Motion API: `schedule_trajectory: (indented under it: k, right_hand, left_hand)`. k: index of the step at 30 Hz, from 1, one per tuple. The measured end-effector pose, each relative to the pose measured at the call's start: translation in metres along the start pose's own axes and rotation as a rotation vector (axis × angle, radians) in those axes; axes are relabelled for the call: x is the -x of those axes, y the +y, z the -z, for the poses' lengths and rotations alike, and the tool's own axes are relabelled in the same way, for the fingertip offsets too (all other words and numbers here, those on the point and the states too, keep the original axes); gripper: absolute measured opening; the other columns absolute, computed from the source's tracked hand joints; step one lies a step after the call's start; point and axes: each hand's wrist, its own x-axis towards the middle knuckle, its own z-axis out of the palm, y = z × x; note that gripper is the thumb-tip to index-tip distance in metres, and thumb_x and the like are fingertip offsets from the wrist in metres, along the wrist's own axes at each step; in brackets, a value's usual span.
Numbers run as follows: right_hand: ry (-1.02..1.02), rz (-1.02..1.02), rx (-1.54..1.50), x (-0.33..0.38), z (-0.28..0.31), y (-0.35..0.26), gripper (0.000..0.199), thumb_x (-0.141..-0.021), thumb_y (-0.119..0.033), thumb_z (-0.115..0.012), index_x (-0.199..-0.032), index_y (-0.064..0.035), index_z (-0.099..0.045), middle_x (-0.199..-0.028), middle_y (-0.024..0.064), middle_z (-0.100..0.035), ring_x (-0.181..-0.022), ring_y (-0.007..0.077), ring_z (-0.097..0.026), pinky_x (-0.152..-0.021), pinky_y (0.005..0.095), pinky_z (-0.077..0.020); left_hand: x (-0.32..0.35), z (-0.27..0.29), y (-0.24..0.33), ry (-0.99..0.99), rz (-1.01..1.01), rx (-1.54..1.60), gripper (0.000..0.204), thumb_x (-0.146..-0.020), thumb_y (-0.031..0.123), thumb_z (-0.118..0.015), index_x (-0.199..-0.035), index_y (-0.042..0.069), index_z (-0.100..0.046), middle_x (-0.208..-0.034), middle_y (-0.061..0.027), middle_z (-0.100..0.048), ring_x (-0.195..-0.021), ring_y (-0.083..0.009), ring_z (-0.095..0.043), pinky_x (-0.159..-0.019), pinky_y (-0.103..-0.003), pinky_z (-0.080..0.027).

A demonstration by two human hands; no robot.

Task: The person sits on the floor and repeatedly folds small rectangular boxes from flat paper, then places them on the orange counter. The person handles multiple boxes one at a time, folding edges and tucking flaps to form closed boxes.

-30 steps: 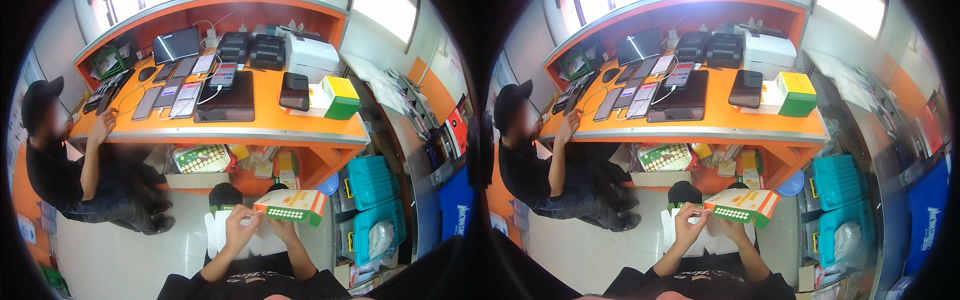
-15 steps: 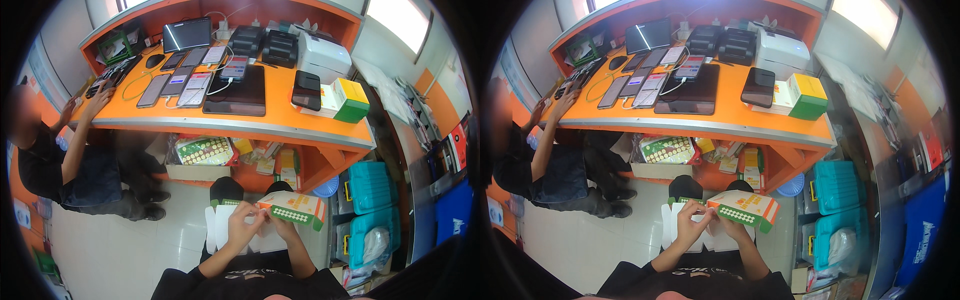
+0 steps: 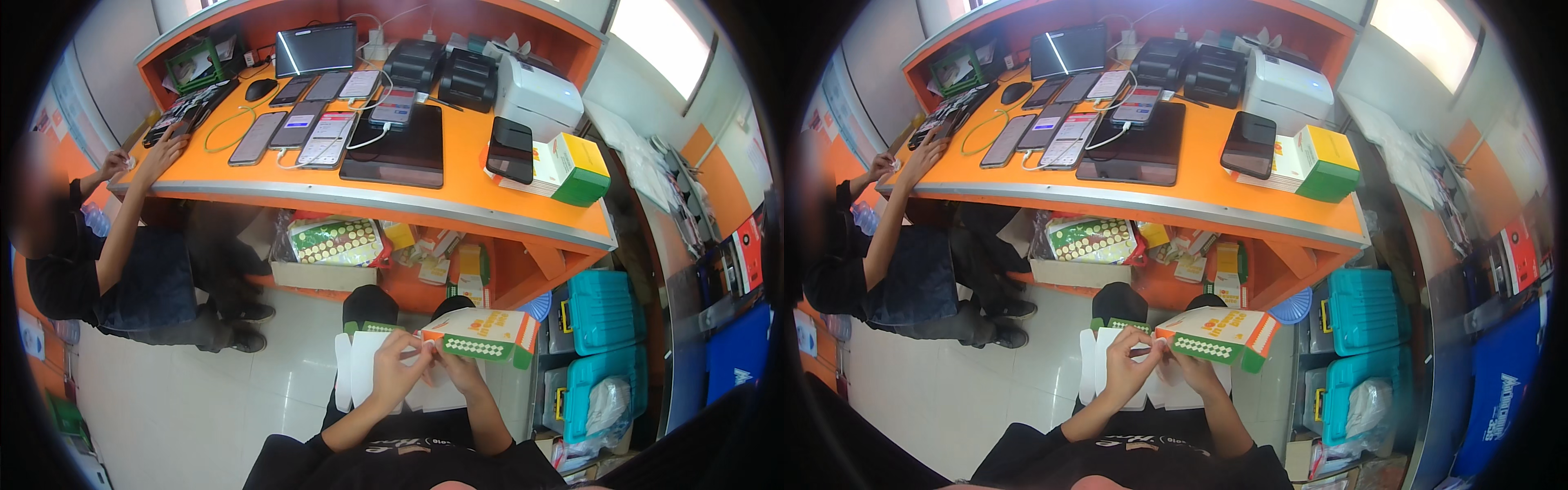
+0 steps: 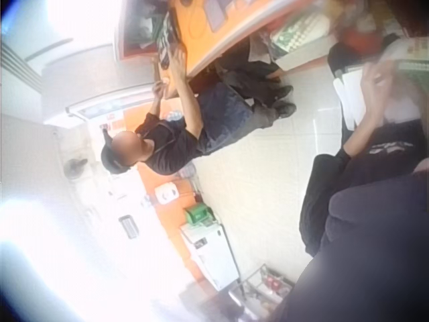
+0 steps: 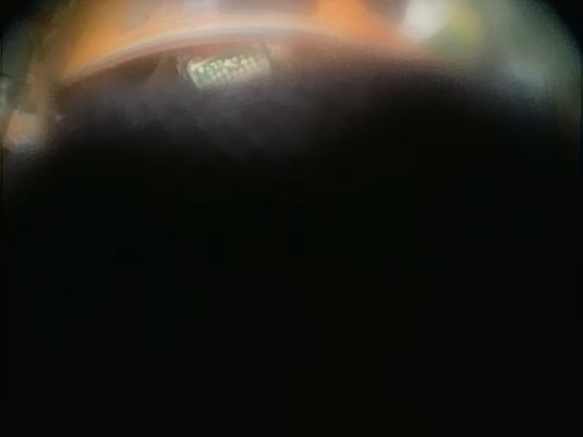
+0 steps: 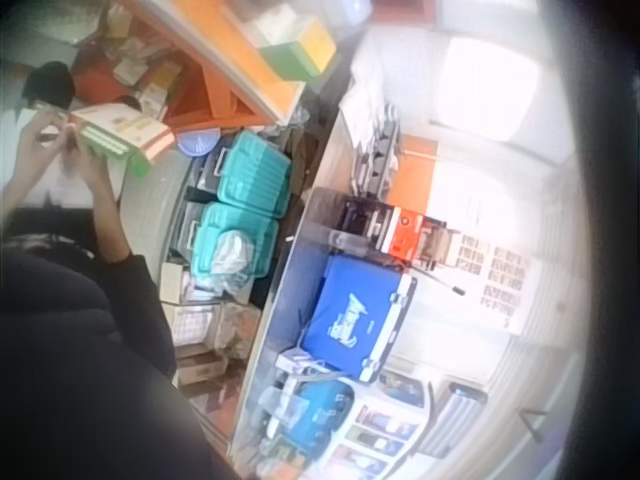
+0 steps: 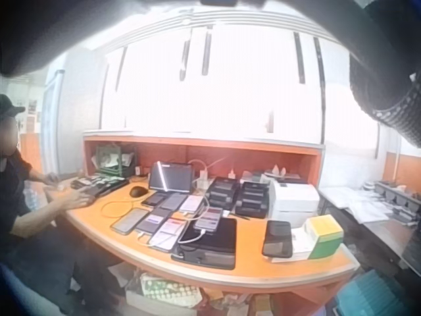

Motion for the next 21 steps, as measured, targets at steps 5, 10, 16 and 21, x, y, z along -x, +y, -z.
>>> schedule_trajectory:
  k: [5,10,16,21]
  right_hand:
    - [0.141,0.086,0.033,-0.011,0.013,0.025,0.023,-0.091,-0.014,-0.065,-0.110,-0.0026,-0.058,-0.091,0.0041,-0.061,-0.080,0.0121,-0.057,-0.066,0.0257,-0.0464]
    - [0.291,0.213,-0.058,-0.014,0.025,0.040,0.025,-0.092,-0.016,-0.063,-0.112,-0.0020,-0.057,-0.092,0.0049,-0.061,-0.082,0.0132,-0.057,-0.069,0.0268,-0.0460]
    - [0.343,0.265,0.077,0.005,0.022,0.026,0.027,-0.093,-0.017,-0.061,-0.114,-0.0013,-0.055,-0.093,0.0058,-0.061,-0.085,0.0146,-0.057,-0.072,0.0280,-0.0455]
    - [0.326,0.286,0.259,0.023,0.015,0.013,0.029,-0.094,-0.019,-0.059,-0.116,-0.0007,-0.054,-0.095,0.0066,-0.061,-0.087,0.0157,-0.057,-0.075,0.0290,-0.0451]
  left_hand:
    - [-0.005,0.005,-0.006,-0.023,-0.042,-0.047,0.009,-0.082,0.010,-0.072,-0.083,0.001,-0.069,-0.082,-0.0085,-0.060,-0.078,-0.0184,-0.063,-0.071,-0.029,-0.057]
    - [-0.007,0.008,-0.008,-0.066,-0.079,-0.069,0.008,-0.082,0.011,-0.072,-0.085,0.003,-0.069,-0.083,-0.0078,-0.061,-0.079,-0.0187,-0.064,-0.069,-0.029,-0.055]
    - [-0.008,0.018,-0.006,-0.154,-0.124,-0.221,0.011,-0.083,0.013,-0.071,-0.091,0.006,-0.068,-0.086,-0.0067,-0.061,-0.077,-0.0203,-0.063,-0.067,-0.029,-0.053]
    - [-0.006,0.026,-0.003,-0.208,-0.178,-0.236,0.008,-0.086,0.012,-0.068,-0.092,0.007,-0.069,-0.088,-0.0065,-0.062,-0.077,-0.0229,-0.064,-0.067,-0.031,-0.050]
